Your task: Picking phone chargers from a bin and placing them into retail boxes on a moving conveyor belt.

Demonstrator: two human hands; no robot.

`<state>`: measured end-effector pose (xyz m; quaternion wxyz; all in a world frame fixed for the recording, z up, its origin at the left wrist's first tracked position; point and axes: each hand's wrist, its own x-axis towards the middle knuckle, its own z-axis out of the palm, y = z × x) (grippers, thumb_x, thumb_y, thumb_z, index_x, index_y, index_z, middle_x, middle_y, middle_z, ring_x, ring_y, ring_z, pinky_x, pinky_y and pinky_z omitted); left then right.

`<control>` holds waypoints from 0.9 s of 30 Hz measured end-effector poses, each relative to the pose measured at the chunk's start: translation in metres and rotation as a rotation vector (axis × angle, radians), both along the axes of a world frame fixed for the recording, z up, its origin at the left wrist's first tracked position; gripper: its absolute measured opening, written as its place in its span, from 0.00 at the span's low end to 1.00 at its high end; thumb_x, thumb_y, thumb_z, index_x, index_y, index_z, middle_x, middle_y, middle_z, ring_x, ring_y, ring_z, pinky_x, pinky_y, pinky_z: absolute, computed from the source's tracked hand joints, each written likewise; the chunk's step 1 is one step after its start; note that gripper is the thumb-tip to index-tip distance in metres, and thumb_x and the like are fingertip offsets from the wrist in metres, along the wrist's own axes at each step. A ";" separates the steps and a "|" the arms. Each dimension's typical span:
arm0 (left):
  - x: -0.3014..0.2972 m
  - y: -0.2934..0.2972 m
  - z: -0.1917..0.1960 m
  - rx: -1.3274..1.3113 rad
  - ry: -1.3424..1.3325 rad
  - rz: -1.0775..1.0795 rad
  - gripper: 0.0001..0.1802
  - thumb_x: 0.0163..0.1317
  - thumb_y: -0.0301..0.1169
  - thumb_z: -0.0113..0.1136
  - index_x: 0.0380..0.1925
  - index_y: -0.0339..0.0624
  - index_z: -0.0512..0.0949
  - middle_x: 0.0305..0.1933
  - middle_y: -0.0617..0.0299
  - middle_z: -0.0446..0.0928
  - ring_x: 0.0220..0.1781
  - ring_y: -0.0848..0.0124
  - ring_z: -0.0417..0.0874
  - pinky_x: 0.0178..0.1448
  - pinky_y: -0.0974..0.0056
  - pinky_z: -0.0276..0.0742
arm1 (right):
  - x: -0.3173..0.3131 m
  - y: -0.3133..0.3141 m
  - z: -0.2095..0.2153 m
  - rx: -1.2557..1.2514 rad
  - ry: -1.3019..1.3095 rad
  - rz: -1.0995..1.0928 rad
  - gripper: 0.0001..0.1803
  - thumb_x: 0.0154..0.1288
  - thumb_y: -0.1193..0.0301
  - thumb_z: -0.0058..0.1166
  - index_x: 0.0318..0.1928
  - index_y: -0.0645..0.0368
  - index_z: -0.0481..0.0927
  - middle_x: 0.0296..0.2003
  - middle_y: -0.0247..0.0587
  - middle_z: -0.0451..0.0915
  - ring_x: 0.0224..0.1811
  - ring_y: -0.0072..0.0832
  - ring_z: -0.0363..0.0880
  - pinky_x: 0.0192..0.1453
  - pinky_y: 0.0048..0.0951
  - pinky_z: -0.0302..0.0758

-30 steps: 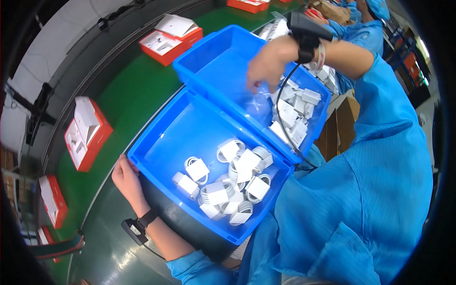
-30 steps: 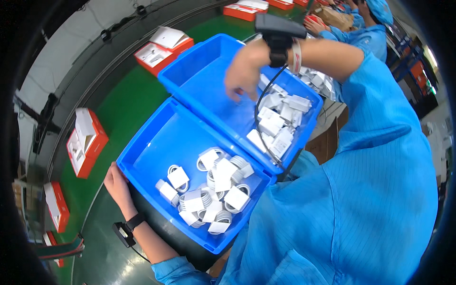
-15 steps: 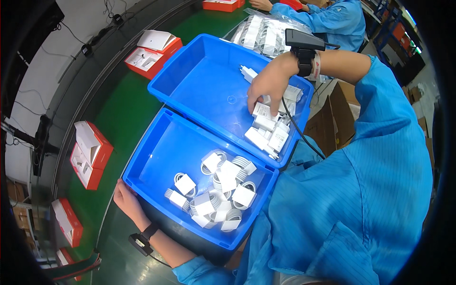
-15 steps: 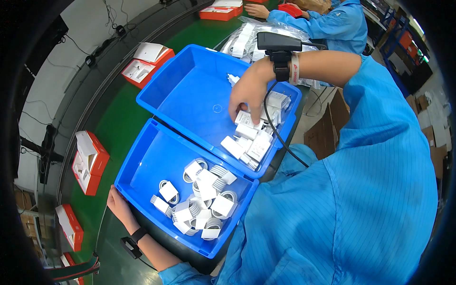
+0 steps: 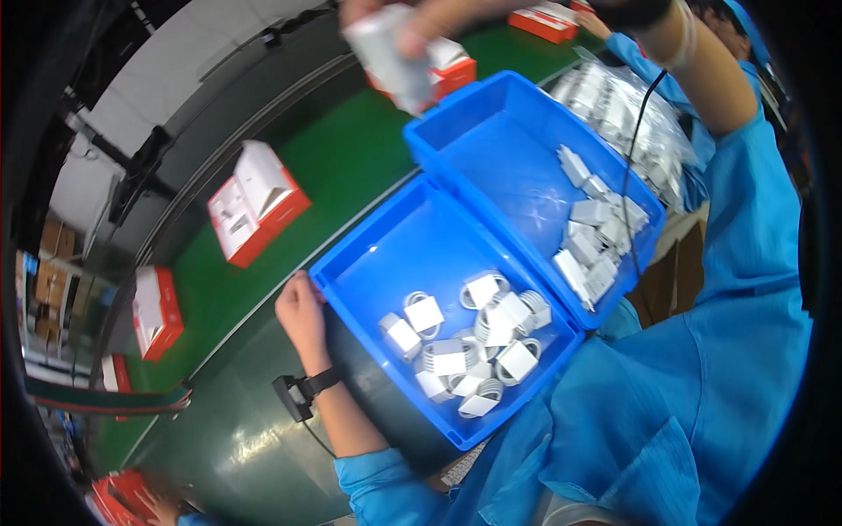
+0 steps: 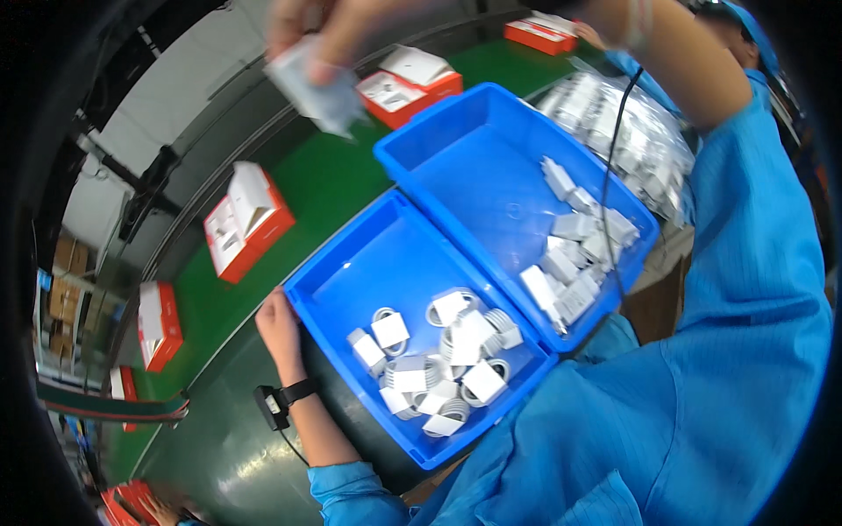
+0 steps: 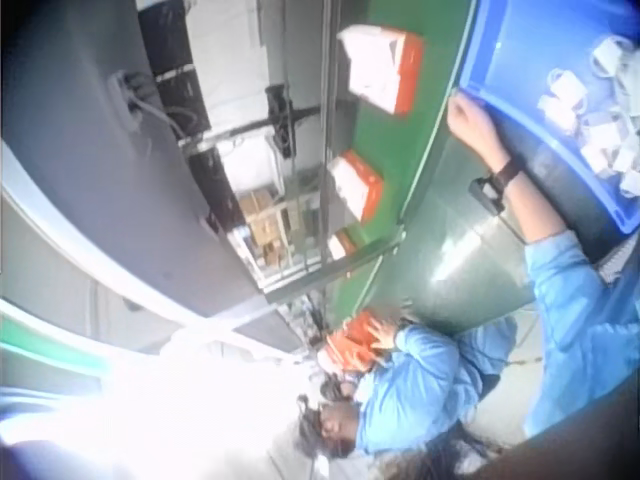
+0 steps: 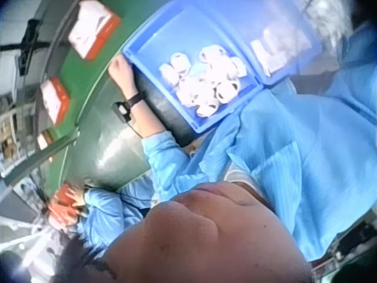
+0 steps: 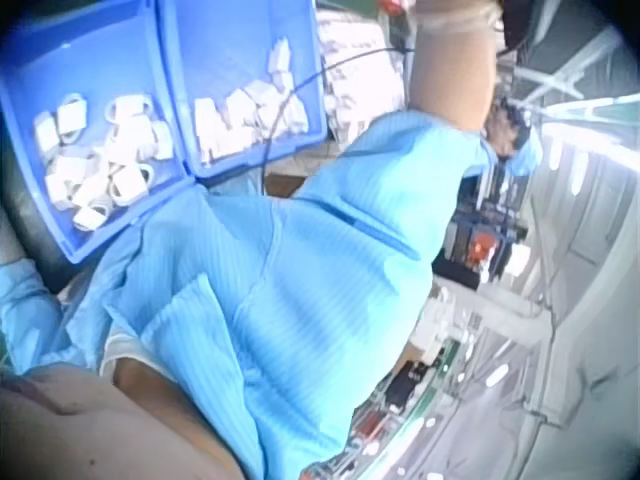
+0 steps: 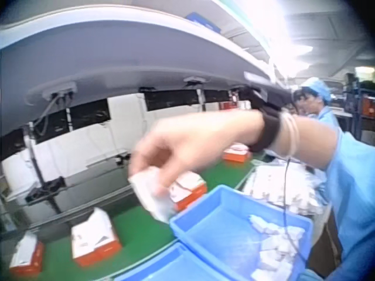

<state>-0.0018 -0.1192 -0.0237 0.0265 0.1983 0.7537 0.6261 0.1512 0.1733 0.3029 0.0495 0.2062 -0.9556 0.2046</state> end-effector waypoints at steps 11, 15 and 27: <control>0.002 -0.001 -0.004 -0.208 0.021 0.101 0.23 0.67 0.46 0.49 0.22 0.40 0.80 0.17 0.57 0.74 0.22 0.67 0.76 0.34 0.61 0.71 | -0.353 -0.111 -0.149 -0.151 0.039 0.043 0.19 0.53 0.69 0.67 0.48 0.57 0.84 0.40 0.41 0.86 0.37 0.25 0.84 0.44 0.29 0.81; 0.005 -0.004 0.001 -0.222 0.061 0.164 0.24 0.67 0.43 0.50 0.18 0.37 0.76 0.14 0.61 0.71 0.21 0.73 0.71 0.30 0.64 0.67 | -0.392 -0.114 -0.215 -0.055 0.009 -0.055 0.21 0.51 0.68 0.66 0.49 0.58 0.85 0.36 0.42 0.86 0.32 0.26 0.85 0.40 0.26 0.81; 0.003 -0.010 0.010 -0.304 -0.016 0.141 0.24 0.68 0.46 0.47 0.22 0.41 0.80 0.20 0.58 0.79 0.26 0.57 0.81 0.36 0.57 0.75 | -0.386 -0.116 -0.250 0.247 0.131 -0.144 0.23 0.52 0.71 0.64 0.51 0.61 0.82 0.39 0.50 0.85 0.41 0.41 0.84 0.47 0.37 0.80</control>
